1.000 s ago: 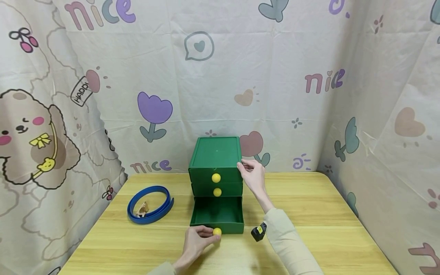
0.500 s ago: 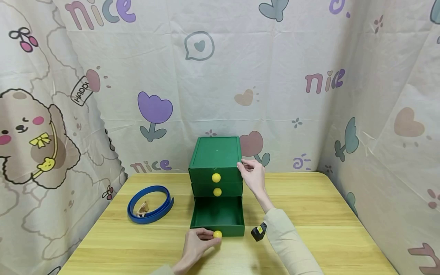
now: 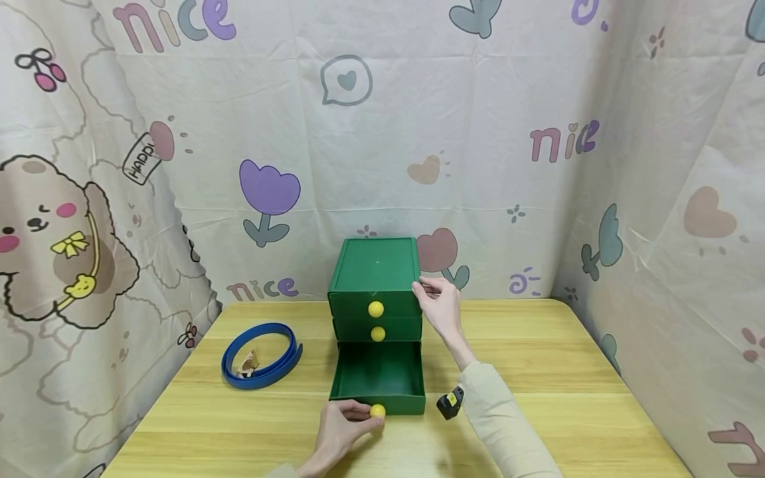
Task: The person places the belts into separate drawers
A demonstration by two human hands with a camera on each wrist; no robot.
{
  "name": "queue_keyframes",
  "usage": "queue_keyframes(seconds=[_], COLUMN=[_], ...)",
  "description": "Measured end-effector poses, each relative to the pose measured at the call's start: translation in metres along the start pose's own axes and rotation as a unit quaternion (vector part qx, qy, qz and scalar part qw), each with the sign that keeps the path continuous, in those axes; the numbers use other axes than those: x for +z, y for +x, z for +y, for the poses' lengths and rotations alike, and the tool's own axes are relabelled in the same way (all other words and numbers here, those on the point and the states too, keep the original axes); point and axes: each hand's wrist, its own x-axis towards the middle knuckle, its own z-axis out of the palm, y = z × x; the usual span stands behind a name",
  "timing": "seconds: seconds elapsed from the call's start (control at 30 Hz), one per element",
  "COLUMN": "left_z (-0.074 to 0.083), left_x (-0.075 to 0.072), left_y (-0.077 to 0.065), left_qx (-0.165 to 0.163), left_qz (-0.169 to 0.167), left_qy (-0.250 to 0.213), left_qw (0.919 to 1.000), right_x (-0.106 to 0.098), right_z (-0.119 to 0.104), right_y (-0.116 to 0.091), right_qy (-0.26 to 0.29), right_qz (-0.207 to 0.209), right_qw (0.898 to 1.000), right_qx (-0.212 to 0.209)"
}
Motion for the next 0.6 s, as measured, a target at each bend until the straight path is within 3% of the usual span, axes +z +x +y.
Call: queue_keyframes(seconds=[0.6], left_z=[0.0013], left_x=[-0.0039], left_y=[-0.0043], left_qx=[0.001], left_qz=[-0.009], left_qy=[0.017], left_qw=[0.9998], right_x=[0.0], right_z=[0.0017], right_y=[0.0005], right_qy=[-0.004], right_qz=[0.0], right_qw=[1.0], right_qx=[-0.002])
